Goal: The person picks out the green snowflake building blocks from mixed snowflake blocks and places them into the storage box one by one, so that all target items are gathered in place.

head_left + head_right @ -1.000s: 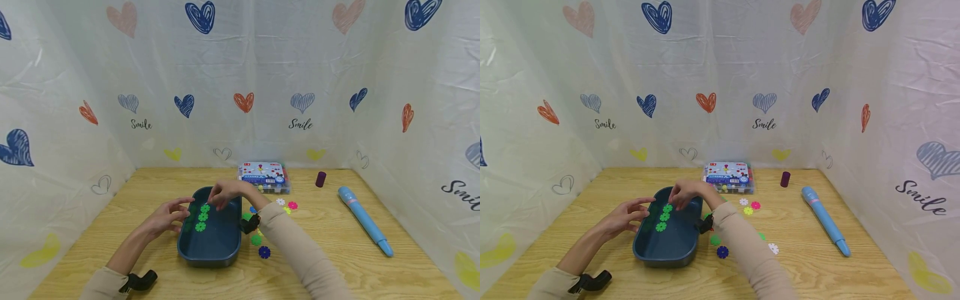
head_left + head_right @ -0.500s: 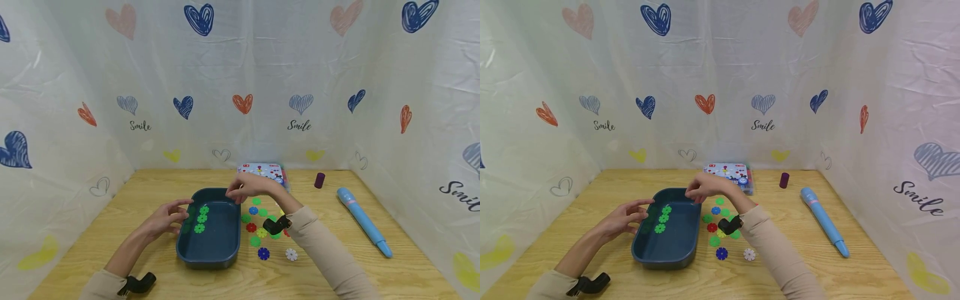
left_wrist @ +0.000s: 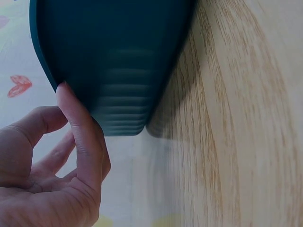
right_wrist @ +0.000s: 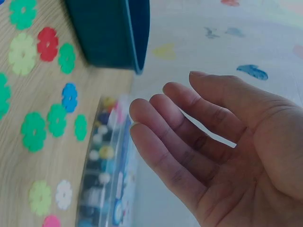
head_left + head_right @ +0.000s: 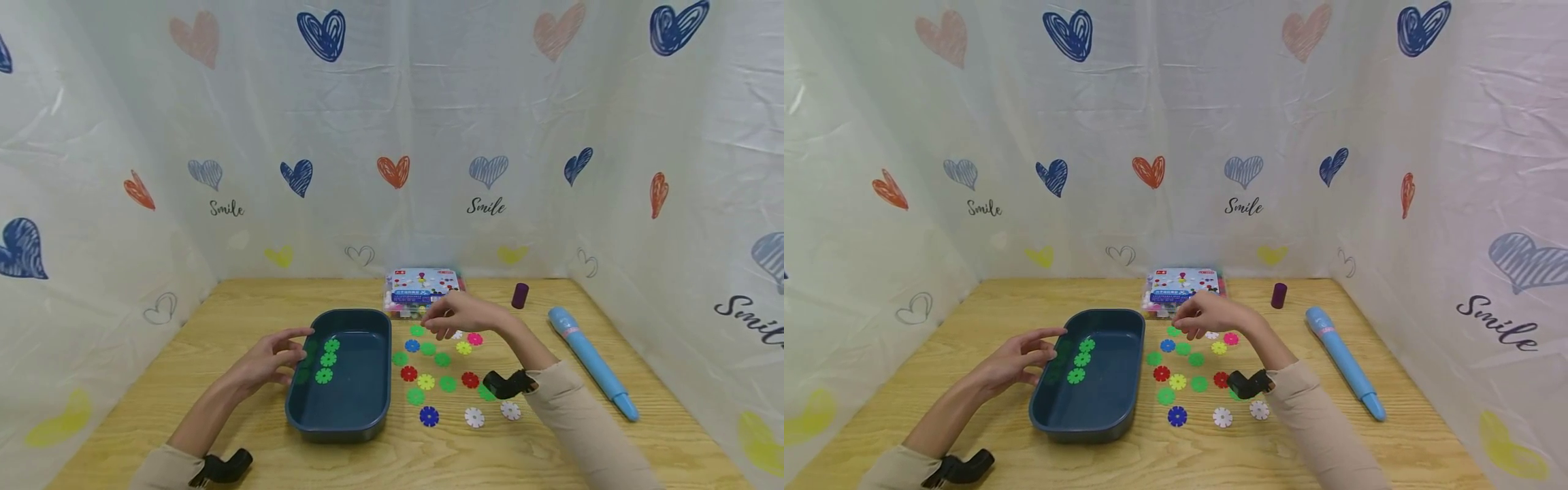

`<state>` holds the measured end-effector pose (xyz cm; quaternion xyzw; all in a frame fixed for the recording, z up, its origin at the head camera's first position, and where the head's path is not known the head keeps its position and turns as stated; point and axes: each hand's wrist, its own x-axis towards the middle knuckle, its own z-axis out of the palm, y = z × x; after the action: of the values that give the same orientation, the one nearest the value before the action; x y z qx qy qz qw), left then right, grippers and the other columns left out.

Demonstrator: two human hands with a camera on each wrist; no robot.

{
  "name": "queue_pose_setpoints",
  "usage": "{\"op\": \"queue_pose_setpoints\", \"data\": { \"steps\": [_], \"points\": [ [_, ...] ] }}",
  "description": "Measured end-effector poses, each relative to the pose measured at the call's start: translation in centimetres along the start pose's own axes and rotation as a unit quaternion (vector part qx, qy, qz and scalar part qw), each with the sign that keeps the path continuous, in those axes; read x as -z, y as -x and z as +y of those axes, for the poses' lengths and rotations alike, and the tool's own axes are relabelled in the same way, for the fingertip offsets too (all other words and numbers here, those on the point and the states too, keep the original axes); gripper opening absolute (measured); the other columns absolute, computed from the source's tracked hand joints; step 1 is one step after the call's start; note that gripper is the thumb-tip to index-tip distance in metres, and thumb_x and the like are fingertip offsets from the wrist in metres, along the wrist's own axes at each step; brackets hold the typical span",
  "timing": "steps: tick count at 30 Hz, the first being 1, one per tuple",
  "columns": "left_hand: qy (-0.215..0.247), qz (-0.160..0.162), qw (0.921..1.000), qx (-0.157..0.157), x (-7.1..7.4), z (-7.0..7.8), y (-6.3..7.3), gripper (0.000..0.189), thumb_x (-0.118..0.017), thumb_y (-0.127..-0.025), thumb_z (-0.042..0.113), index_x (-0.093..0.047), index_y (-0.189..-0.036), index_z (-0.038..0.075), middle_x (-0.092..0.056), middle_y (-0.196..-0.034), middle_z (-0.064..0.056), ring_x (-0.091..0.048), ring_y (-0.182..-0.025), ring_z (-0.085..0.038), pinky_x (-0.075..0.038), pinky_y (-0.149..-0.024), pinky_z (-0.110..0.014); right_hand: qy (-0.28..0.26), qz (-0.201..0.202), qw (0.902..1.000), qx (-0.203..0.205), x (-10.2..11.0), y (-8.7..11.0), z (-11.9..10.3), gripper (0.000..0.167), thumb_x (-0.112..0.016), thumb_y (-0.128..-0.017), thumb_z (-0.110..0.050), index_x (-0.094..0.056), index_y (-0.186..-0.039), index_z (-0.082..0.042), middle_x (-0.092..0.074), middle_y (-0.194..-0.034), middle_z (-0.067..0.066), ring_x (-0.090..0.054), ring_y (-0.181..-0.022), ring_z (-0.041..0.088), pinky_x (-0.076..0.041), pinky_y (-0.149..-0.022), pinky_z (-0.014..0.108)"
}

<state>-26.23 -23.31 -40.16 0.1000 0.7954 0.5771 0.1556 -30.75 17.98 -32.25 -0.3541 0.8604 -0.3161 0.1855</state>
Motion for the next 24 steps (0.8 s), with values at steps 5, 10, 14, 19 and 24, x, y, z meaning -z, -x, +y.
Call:
{"op": "queue_pose_setpoints", "data": {
  "steps": [5, 10, 14, 19, 24],
  "points": [
    [0.004, 0.003, 1.0000, 0.000, 0.0, 0.1, 0.3, 0.060, -0.063, -0.096, 0.022, -0.038, -0.149, 0.009, -0.053, -0.114, -0.017, -0.063, -0.094, -0.024, -0.058, -0.063, -0.029, -0.001, 0.002, 1.0000, -0.005, -0.1, 1.6, 1.9, 0.028, -0.054, -0.102, -0.020, -0.067, -0.118, -0.001, -0.074, -0.103, 0.013, -0.071, -0.092, 0.037, -0.060, -0.077, 0.040],
    [0.005, 0.007, 1.0000, 0.003, 0.0, 0.2, 0.3, 0.059, -0.063, -0.096, 0.020, -0.038, -0.149, 0.010, -0.053, -0.115, -0.018, -0.063, -0.094, -0.024, -0.058, -0.064, -0.030, -0.003, -0.004, 0.9999, -0.013, -0.4, 3.0, 3.4, 0.028, -0.055, -0.101, -0.018, -0.067, -0.117, 0.000, -0.071, -0.105, 0.021, -0.071, -0.090, 0.036, -0.060, -0.075, 0.040],
    [0.004, 0.007, 1.0000, 0.005, 0.0, 0.2, 0.2, 0.059, -0.063, -0.096, 0.021, -0.039, -0.149, 0.011, -0.053, -0.116, -0.018, -0.063, -0.095, -0.024, -0.058, -0.064, -0.031, 0.004, -0.011, 0.9998, -0.015, -0.7, 3.9, 4.5, 0.027, -0.057, -0.099, -0.016, -0.067, -0.115, 0.004, -0.071, -0.103, 0.022, -0.071, -0.087, 0.036, -0.060, -0.072, 0.034],
    [0.007, 0.007, 0.9999, 0.005, 0.0, 0.2, 0.1, 0.060, -0.063, -0.096, 0.023, -0.038, -0.149, 0.011, -0.053, -0.114, -0.016, -0.063, -0.094, -0.023, -0.058, -0.064, -0.031, 0.029, -0.015, 0.9994, -0.009, -1.3, 5.0, 5.3, 0.022, -0.061, -0.096, -0.014, -0.069, -0.108, 0.002, -0.071, -0.094, 0.015, -0.067, -0.081, 0.022, -0.056, -0.069, 0.026],
    [0.010, 0.007, 0.9999, 0.007, 0.0, 0.3, -0.1, 0.060, -0.063, -0.096, 0.023, -0.038, -0.149, 0.011, -0.054, -0.113, -0.015, -0.063, -0.093, -0.023, -0.059, -0.064, -0.031, 0.052, -0.021, 0.9984, 0.006, -2.1, 6.0, 6.1, 0.018, -0.064, -0.092, -0.011, -0.071, -0.105, -0.001, -0.071, -0.095, 0.005, -0.063, -0.083, 0.007, -0.054, -0.074, 0.021]
  ]
}}
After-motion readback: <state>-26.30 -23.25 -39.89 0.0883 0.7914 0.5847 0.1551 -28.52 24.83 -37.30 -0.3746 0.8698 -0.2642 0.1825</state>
